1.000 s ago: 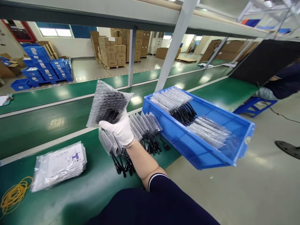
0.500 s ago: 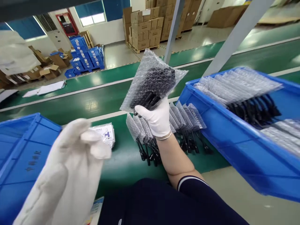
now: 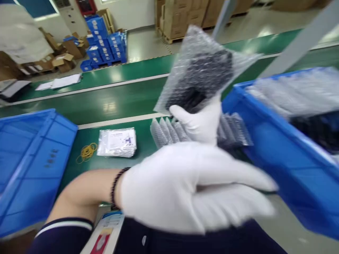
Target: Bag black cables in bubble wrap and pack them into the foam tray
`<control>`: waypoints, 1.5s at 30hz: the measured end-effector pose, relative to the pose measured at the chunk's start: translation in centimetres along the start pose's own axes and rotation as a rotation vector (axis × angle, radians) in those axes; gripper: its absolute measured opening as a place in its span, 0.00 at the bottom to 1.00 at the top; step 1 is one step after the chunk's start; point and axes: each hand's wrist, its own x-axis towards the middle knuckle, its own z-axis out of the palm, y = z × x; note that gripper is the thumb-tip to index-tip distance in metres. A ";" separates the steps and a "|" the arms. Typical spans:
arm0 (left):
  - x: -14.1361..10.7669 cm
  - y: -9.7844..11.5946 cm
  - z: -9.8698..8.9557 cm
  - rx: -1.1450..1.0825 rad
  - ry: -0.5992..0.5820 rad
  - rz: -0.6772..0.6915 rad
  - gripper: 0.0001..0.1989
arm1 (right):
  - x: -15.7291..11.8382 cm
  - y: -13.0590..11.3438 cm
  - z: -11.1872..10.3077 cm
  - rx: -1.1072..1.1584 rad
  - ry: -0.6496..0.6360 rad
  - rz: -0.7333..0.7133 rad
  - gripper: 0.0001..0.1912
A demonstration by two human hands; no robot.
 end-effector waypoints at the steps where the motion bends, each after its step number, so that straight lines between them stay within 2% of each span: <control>1: 0.5 -0.4 -0.5 0.048 0.005 -0.019 0.17 | 0.3 0.6 -0.3 -0.009 0.004 -0.097 0.32; 3: 1.7 -1.1 -1.1 0.134 0.004 -0.026 0.17 | 1.1 2.2 -1.3 -0.051 0.001 -0.273 0.34; 7: 3.7 -3.4 -2.1 0.268 0.003 -0.003 0.17 | 2.0 4.5 -2.7 -0.097 -0.012 -0.439 0.40; 8: 3.9 -4.5 -2.6 0.318 0.026 -0.059 0.20 | 2.0 4.6 -2.8 -0.106 -0.008 -0.456 0.39; 10: 4.0 -7.4 -3.5 0.416 0.066 -0.258 0.30 | 1.7 4.1 -2.4 -0.124 -0.011 -0.458 0.35; 12: 4.1 -10.4 -4.3 0.419 0.038 -0.438 0.37 | 1.3 3.2 -1.8 -0.132 -0.021 -0.418 0.33; 14: 4.2 -12.9 -4.8 0.295 -0.056 -0.498 0.30 | 1.0 2.5 -1.2 -0.146 -0.038 -0.377 0.33; 16: 4.5 -14.7 -4.9 0.159 -0.090 -0.515 0.22 | 0.8 2.1 -0.9 -0.156 -0.043 -0.359 0.33; 19: 4.8 -15.9 -4.7 0.112 -0.012 -0.547 0.17 | 0.8 1.9 -0.8 -0.159 -0.046 -0.352 0.33; 22: 4.9 -16.0 -4.8 0.157 0.098 -0.557 0.15 | 0.8 2.1 -0.8 -0.145 -0.053 -0.325 0.35; 27: 4.8 -15.1 -5.5 0.184 0.253 -0.533 0.19 | 0.5 2.2 -0.5 -0.139 -0.045 -0.260 0.35; 29: 5.1 -14.9 -5.5 0.166 0.219 -0.502 0.21 | 0.4 2.1 -0.3 -0.126 -0.049 -0.254 0.35; 32: 5.6 -15.1 -5.1 0.115 0.071 -0.511 0.22 | 0.3 2.1 0.0 -0.082 -0.054 -0.236 0.36; 34: 5.8 -15.2 -5.0 0.091 0.044 -0.530 0.20 | 0.3 2.0 0.1 -0.081 -0.054 -0.225 0.36; 36: 5.9 -15.2 -5.2 0.101 0.104 -0.534 0.16 | 0.3 2.0 0.1 -0.092 -0.049 -0.223 0.36; 40: 5.5 -14.2 -6.6 0.139 0.355 -0.465 0.12 | 0.2 2.2 0.0 -0.066 -0.026 -0.188 0.36; 42: 5.3 -13.1 -7.4 -0.103 0.423 -0.394 0.13 | -0.1 2.1 0.2 -0.011 -0.021 -0.103 0.36; 45: 5.6 -10.6 -7.9 -0.770 0.389 -0.227 0.16 | -0.9 1.5 1.1 0.211 -0.083 0.189 0.31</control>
